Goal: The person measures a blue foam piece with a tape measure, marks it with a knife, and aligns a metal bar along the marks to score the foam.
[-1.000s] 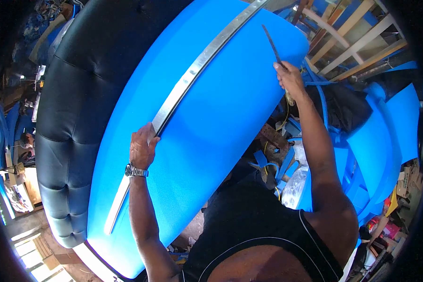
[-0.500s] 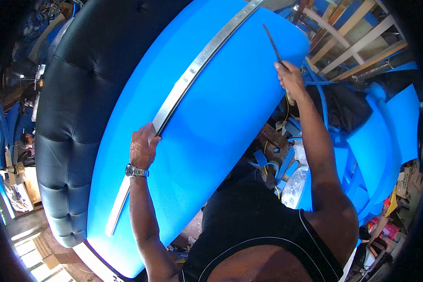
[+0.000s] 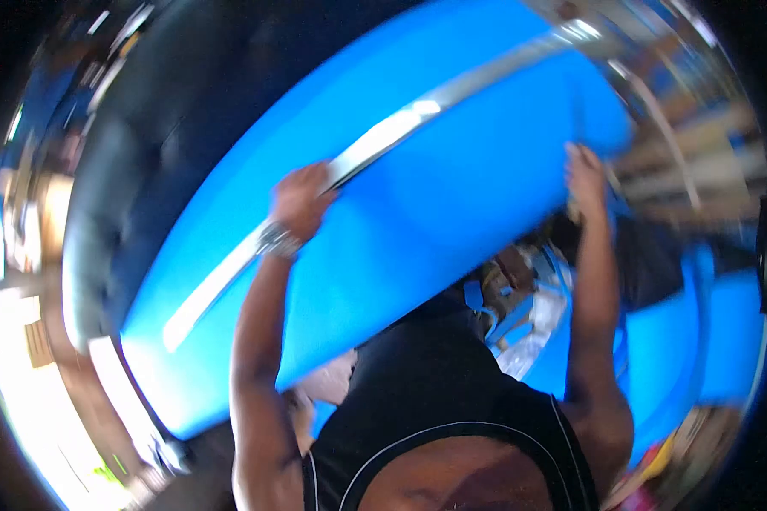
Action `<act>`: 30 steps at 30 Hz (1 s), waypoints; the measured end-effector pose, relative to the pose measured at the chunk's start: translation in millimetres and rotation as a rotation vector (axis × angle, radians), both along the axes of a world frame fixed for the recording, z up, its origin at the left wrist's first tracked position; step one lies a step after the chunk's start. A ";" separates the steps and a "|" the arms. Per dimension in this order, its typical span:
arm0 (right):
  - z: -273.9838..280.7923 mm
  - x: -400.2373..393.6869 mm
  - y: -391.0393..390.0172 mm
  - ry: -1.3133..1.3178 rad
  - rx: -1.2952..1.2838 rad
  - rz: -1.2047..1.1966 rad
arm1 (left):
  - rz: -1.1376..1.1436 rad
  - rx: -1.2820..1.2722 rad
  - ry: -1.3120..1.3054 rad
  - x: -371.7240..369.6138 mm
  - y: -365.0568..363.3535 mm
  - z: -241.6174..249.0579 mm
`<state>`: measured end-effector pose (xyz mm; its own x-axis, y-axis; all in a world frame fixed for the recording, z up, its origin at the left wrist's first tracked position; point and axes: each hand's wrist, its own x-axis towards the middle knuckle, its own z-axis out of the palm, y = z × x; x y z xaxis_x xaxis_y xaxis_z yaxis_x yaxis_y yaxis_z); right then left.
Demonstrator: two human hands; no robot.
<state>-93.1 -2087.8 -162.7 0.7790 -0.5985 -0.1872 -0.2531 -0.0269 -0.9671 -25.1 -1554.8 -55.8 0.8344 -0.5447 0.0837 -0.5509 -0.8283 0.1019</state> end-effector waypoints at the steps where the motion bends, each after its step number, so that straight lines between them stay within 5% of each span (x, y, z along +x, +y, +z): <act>1: 3.5 -18.5 -12.9 0.006 0.144 0.054 | 0.048 0.009 -0.061 -23.3 -18.1 -10.8; 3: -45.6 -34.2 -78.5 -0.062 0.353 0.176 | 0.047 -0.115 -0.160 -87.2 -41.9 -18.0; 5: 7.4 -49.2 -19.0 0.058 0.119 -0.067 | -0.052 -0.165 -0.197 -125.8 -19.9 -20.4; 9: 18.9 -41.7 4.4 0.070 0.070 0.086 | -0.009 -0.246 -0.105 -212.6 65.2 -13.9; 14: 13.2 -42.9 23.4 0.057 -0.105 0.121 | 0.639 -0.172 -0.252 -297.0 309.8 -23.3; 15: 15.7 -55.2 37.1 0.061 -0.152 0.134 | 0.657 0.035 -0.263 -309.1 360.0 -13.5; 18: 48.0 -88.4 137.9 0.064 -0.173 0.209 | 0.882 0.133 -0.121 -308.2 441.6 19.0; 21: 24.0 -92.0 210.0 0.069 -0.432 0.355 | 0.801 0.191 0.029 -298.3 507.1 26.5; 23: 50.4 -109.6 262.3 0.090 -0.372 0.368 | 0.810 0.277 0.119 -291.8 517.0 40.6; 30: 40.1 -98.2 268.6 0.145 -0.242 0.296 | 0.712 0.156 0.268 -271.7 554.1 22.9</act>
